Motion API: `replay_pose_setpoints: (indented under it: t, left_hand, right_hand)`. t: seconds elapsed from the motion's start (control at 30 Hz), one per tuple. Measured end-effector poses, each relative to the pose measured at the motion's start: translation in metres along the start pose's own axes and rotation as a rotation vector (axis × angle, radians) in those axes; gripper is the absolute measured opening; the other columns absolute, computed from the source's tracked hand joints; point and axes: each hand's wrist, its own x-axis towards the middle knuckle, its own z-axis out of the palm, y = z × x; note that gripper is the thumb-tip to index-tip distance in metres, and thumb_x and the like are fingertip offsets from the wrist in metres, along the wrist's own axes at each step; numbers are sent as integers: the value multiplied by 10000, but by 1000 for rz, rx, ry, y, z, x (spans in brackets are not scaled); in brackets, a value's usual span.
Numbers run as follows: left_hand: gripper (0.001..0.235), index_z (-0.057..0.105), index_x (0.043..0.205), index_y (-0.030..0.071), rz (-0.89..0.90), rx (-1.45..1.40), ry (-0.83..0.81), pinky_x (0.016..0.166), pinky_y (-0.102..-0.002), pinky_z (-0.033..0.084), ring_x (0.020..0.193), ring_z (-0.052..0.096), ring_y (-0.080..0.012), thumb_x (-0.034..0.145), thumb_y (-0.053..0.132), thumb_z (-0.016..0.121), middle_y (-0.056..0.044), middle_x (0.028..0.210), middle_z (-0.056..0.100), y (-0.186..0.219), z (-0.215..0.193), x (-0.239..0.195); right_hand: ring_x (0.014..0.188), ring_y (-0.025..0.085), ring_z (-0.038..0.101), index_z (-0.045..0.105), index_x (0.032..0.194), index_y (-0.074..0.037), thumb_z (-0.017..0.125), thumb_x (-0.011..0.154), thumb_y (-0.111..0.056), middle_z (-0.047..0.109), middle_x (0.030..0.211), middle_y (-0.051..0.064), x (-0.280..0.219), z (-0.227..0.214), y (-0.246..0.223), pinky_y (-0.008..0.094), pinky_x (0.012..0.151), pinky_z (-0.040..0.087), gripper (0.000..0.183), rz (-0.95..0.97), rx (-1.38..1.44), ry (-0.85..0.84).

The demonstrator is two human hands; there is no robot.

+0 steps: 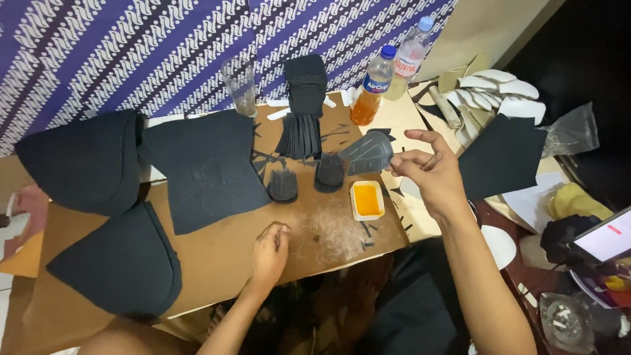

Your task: The person smooths black fabric pieces on a table using a small orange block, then picks up and places down additional fabric pieces. The person also handles small black fabric scraps and a stack of similar pieces.

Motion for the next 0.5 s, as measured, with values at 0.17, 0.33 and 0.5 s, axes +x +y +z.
replay_pose_setpoints:
  t: [0.17,0.33,0.5]
  left_hand:
    - [213,718,922,156,11,17,18,693,-444,562,749,716,-331,991,267,550,-93,801,758,4,-3,-2]
    - [217,721,910,156,39,7,34,673,-428,563,736,720,-318,996,252,546,-80,793,766,3,-2,-2]
    - [222,721,910,153,35,18,37,680,-439,562,748,720,-325,998,262,549,-86,791,764,4,-2,1]
  right_hand:
    - [750,247,720,457,1358,54,719,805,78,704,859,254,-12,7,-21,336,716,615,613,-40,31,-40]
    - [729,220,696,476,1357,13,719,832,4,720,878,212,6,4,-7,334,726,591,579,-54,-224,19]
    - [883,398,733,484,1277,-3,629,893,58,751,953,233,61,-32,76,480,765,580,414,-238,-1042,172]
